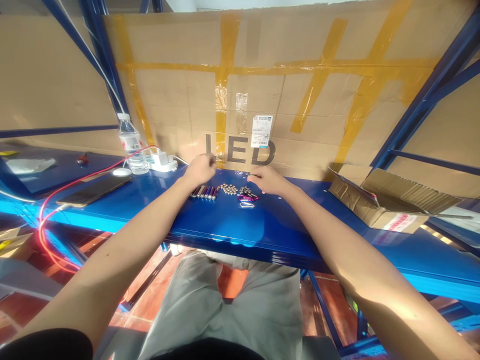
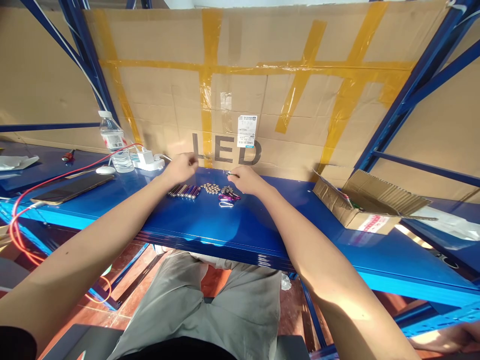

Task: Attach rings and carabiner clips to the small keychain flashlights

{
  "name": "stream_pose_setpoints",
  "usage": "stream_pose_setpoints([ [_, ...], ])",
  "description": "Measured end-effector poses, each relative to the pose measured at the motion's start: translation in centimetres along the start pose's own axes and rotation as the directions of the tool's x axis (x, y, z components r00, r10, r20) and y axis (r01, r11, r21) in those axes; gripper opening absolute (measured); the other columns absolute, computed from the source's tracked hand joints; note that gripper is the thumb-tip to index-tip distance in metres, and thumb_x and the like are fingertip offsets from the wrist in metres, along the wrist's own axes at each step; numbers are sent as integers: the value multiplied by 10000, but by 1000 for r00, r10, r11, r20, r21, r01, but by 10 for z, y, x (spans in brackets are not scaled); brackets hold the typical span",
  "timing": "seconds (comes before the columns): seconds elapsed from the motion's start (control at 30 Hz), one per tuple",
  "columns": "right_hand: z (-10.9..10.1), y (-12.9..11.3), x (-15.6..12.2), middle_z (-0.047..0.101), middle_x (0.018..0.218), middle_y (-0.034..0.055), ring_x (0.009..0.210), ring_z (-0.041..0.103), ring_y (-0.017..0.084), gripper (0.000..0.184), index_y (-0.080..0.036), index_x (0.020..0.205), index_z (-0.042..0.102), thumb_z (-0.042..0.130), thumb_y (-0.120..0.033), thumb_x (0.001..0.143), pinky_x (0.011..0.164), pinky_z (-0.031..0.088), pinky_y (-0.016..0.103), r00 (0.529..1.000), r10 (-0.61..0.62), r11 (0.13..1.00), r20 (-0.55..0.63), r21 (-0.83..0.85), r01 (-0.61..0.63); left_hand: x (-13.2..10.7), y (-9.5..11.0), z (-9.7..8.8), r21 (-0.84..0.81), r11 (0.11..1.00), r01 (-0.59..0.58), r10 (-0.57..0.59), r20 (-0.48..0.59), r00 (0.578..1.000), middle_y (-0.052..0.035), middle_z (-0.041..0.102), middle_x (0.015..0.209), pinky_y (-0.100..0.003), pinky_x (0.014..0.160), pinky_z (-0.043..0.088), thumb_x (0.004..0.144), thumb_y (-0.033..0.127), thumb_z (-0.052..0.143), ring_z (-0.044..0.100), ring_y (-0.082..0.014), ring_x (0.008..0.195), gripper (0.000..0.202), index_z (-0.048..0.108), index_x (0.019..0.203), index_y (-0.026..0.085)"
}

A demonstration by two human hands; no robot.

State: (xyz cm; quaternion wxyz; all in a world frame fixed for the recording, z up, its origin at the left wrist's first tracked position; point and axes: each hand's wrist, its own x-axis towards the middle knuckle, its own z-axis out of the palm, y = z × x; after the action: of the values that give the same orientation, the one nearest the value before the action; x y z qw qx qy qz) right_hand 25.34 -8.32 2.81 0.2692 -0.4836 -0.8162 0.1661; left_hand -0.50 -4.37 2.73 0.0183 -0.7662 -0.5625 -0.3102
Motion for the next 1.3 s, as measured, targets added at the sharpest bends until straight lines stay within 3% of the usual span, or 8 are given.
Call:
stream_pose_setpoints([
  [0.1, -1, -3, 0, 464, 529, -40, 465, 493, 136, 216, -182, 807, 641, 518, -253, 970, 564, 398, 291, 999, 39, 986, 10, 161, -41, -12, 26, 12, -269, 919, -288, 293, -23, 956, -95, 715, 1071, -331, 847, 527, 888, 255, 576, 655, -207, 921, 287, 643, 1147, 151],
  [0.2, -2, -6, -2, 418, 505, -53, 432, 432, 115, 243, -191, 728, 574, 516, -218, 962, 521, 395, 279, 998, 30, 933, 57, 357, -48, -22, 47, 21, -450, 811, -375, 405, -31, 914, -95, 698, 1147, -323, 829, 523, 879, 279, 622, 650, -188, 926, 410, 597, 1269, 157],
  [0.4, -1, -8, -5, 341, 535, -67, 449, 319, 95, 276, -208, 694, 488, 596, -225, 947, 463, 414, 267, 969, 22, 804, 246, 571, -163, -23, 53, 26, -573, 755, -320, 391, 2, 920, -53, 714, 902, -315, 790, 505, 902, 231, 584, 631, -161, 826, 173, 691, 1009, 149],
  [0.57, 1, -3, -2, 377, 562, -55, 453, 375, 93, 317, -213, 693, 443, 568, -232, 984, 467, 451, 258, 971, 27, 769, 236, 616, -171, -20, 50, 32, -669, 689, -277, 366, -8, 931, -50, 710, 886, -343, 801, 525, 825, 297, 719, 648, -174, 828, 208, 656, 960, 152],
  [0.77, 4, -6, 0, 510, 594, -29, 454, 493, 101, 276, -203, 732, 471, 559, -218, 993, 476, 429, 245, 993, 51, 915, 109, 393, -90, -19, 48, 35, -698, 663, -271, 338, -44, 940, -44, 705, 831, -337, 751, 533, 837, 253, 671, 654, -171, 779, 118, 633, 897, 159],
  [0.9, 6, -7, 0, 550, 657, -24, 526, 516, 117, 156, -191, 812, 538, 535, -143, 961, 546, 406, 255, 1000, -26, 986, 2, 167, 25, -17, 45, 36, -690, 676, -258, 303, -58, 951, -20, 676, 768, -312, 707, 514, 833, 242, 671, 629, -153, 718, 102, 645, 888, 160],
  [1.13, 8, -1, 3, 651, 838, 45, 771, 553, 179, 181, -188, 832, 545, 458, -110, 970, 714, 380, 297, 964, -264, 954, -14, -152, 259, -18, 44, 36, -721, 656, -225, 294, -30, 955, -12, 664, 729, -283, 657, 501, 836, 179, 651, 620, -138, 675, 41, 627, 863, 159],
  [1.3, 10, -4, 3, 678, 930, 114, 833, 582, 218, 208, -184, 879, 542, 402, -157, 1030, 726, 388, 319, 975, -224, 942, 0, -255, 217, -17, 42, 36, -764, 616, -195, 296, -6, 955, -25, 683, 749, -291, 684, 543, 858, 151, 640, 657, -134, 685, 20, 625, 871, 149],
])
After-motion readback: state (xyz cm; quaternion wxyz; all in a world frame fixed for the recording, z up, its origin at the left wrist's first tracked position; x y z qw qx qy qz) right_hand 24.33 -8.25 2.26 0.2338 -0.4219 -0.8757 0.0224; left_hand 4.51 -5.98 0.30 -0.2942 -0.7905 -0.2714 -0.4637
